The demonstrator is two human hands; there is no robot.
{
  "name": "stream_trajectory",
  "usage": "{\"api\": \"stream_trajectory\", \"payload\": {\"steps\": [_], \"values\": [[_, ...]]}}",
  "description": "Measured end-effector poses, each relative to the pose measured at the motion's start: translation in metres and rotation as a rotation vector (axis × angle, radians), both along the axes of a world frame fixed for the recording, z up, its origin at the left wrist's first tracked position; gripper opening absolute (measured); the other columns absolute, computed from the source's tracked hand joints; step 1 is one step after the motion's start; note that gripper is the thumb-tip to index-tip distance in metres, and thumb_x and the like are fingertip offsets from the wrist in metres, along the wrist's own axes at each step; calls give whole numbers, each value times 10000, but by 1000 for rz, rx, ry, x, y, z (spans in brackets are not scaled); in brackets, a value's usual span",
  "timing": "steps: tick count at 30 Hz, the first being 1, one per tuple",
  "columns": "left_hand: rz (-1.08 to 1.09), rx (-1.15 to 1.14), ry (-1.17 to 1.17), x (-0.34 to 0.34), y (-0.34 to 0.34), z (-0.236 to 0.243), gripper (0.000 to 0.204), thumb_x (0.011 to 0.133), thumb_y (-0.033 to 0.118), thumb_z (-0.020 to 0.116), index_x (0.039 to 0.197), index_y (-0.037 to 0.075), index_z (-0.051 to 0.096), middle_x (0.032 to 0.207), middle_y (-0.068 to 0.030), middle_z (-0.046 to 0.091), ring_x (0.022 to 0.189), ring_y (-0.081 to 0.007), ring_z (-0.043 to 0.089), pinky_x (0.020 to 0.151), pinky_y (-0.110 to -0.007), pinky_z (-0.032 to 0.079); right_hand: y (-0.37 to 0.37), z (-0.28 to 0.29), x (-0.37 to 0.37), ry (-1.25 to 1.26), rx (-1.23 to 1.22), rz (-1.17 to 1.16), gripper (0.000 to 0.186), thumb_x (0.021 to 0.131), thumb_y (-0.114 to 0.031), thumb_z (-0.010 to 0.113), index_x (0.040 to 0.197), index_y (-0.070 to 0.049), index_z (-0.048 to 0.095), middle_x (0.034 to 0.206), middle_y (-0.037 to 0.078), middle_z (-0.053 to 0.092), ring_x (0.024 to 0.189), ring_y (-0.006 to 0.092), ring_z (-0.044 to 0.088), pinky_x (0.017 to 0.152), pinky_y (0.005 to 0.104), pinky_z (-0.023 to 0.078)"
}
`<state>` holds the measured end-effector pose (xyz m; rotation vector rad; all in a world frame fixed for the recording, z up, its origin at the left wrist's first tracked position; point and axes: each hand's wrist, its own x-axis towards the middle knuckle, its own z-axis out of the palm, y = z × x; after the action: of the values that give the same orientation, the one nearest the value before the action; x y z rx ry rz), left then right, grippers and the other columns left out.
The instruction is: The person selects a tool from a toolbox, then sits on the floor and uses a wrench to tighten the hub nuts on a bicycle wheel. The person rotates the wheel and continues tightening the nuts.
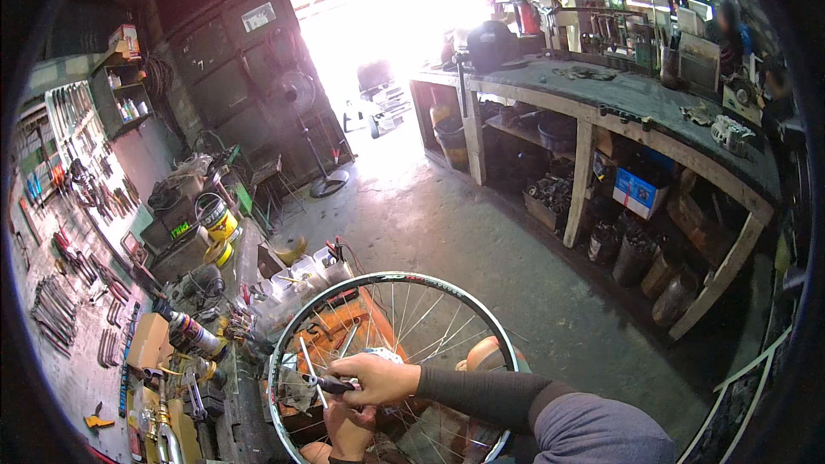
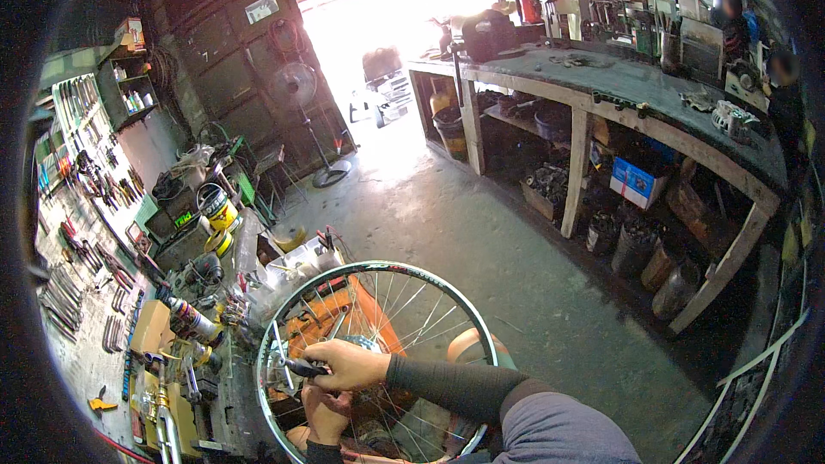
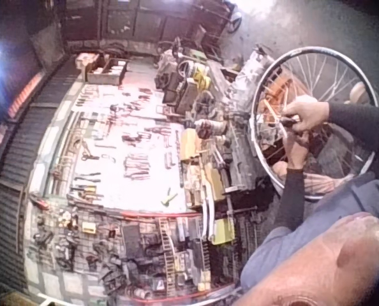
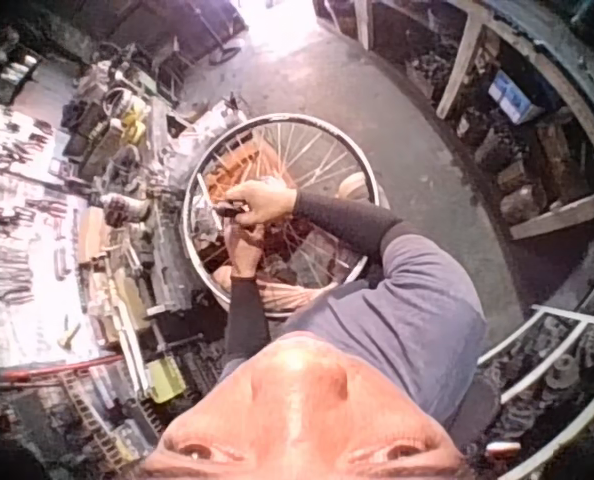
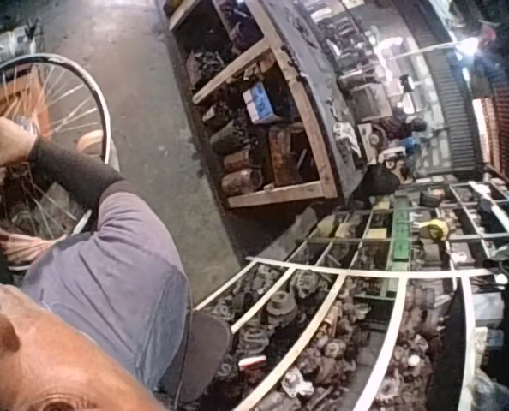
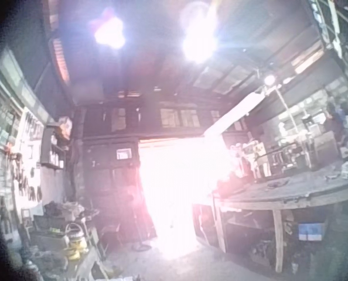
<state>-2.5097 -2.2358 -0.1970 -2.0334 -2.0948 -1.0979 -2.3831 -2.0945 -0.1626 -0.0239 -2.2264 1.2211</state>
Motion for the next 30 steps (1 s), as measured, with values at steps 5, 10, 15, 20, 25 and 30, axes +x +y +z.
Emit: {"api": "stream_trajectory", "payload": {"steps": [5,10,15,20,25,30], "values": [[29,20,-143,4,4,0,339,798,121,810,1090,-13,704,1019,-225,730,961,-454,704,854,-498,546,-3,3,2,118,-40,3,301,892,-125,733,1139,10,628,973,183,650,907,352,658,817,443,511],[51,47,-88,-1,8,-12,314,815,112,793,1093,-2,701,999,-221,731,954,-435,711,843,-492,545,-3,7,3,27,-39,6,283,923,-140,732,1139,9,625,949,180,652,875,327,653,804,434,506],[23,-23,-141,-3,10,-11,251,866,116,761,1079,-2,700,979,-216,730,937,-434,709,817,-489,540,-4,6,7,105,-47,-3,303,940,-110,700,1206,16,631,995,175,692,917,327,679,832,410,526],[85,78,-137,-7,14,-19,243,955,229,756,1001,3,683,930,-202,704,881,-443,673,781,-500,518,-4,10,11,144,-166,-52,290,944,-95,693,1194,18,600,974,199,671,915,332,689,835,430,535],[78,113,-311,0,10,-3,258,981,258,778,997,15,695,934,-165,717,874,-384,690,806,-452,531,8,2,10,242,-327,-112,289,1043,-116,691,1289,11,609,1051,122,725,1000,184,702,888,374,565],[133,237,-455,-28,1,-5,119,1024,122,736,1023,21,674,965,-71,699,866,-194,659,807,-351,540,17,-9,4,413,-554,-66,318,1092,-154,666,1344,16,572,1110,60,713,1046,132,697,907,321,590]]}}
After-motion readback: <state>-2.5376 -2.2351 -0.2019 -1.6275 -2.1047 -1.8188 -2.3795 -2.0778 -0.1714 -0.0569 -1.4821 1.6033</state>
